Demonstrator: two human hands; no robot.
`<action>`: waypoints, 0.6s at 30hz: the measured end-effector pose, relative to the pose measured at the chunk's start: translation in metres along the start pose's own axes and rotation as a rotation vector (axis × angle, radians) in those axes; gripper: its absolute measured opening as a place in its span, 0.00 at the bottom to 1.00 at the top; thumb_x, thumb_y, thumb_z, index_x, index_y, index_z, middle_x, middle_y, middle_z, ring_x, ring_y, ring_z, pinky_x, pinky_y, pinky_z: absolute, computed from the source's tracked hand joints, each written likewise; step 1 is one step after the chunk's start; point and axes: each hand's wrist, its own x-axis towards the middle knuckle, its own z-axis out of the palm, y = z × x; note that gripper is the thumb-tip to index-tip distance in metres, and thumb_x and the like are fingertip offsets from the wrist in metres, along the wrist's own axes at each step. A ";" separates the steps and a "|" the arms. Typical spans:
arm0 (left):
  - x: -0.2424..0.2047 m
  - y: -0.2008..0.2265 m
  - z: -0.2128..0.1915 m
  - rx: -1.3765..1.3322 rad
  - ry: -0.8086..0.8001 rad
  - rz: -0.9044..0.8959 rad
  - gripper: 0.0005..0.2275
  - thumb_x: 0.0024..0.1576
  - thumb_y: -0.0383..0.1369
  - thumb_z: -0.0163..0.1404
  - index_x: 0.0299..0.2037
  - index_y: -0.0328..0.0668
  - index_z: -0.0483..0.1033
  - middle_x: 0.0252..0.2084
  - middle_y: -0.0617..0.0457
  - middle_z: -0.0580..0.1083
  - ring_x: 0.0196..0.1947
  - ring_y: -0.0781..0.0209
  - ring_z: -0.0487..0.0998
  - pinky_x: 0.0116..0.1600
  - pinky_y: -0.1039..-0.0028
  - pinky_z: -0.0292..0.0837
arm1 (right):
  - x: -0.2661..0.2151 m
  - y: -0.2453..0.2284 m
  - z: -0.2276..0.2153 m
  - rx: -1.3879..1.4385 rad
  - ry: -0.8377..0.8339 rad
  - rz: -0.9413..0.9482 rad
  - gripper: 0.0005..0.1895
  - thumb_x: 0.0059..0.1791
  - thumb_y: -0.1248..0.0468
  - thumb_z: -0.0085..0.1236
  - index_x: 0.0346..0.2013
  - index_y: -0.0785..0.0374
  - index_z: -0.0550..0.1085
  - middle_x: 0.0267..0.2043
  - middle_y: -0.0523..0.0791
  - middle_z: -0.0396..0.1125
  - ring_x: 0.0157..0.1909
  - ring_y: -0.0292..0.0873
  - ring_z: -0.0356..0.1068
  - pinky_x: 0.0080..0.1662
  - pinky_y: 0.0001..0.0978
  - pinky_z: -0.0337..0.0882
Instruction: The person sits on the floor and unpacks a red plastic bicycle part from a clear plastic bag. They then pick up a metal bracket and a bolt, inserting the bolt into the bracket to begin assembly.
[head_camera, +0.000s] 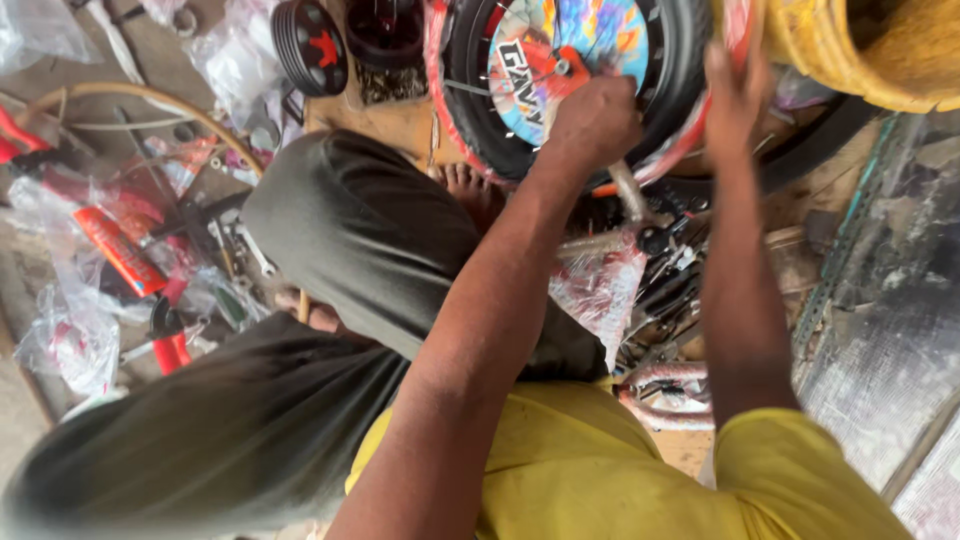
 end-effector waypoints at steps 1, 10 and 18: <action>0.003 -0.001 0.002 -0.002 -0.025 -0.011 0.09 0.48 0.32 0.53 0.35 0.38 0.80 0.36 0.35 0.78 0.41 0.36 0.80 0.48 0.53 0.76 | 0.029 -0.028 -0.001 -0.208 -0.093 -0.069 0.16 0.61 0.56 0.63 0.48 0.67 0.72 0.42 0.49 0.68 0.45 0.49 0.68 0.48 0.43 0.67; 0.019 0.024 -0.032 -0.160 0.159 -0.373 0.15 0.52 0.37 0.52 0.41 0.32 0.79 0.41 0.34 0.79 0.44 0.36 0.81 0.49 0.52 0.76 | 0.059 -0.137 0.098 -0.945 -0.110 -0.483 0.38 0.40 0.50 0.81 0.52 0.71 0.73 0.48 0.63 0.71 0.49 0.67 0.70 0.49 0.55 0.69; 0.049 0.017 -0.049 -0.568 0.454 -0.285 0.21 0.44 0.35 0.50 0.49 0.35 0.77 0.46 0.38 0.80 0.49 0.42 0.82 0.54 0.60 0.75 | 0.018 -0.225 0.108 -0.144 -0.245 -0.540 0.21 0.53 0.78 0.51 0.62 0.74 0.71 0.55 0.51 0.72 0.55 0.42 0.73 0.60 0.34 0.76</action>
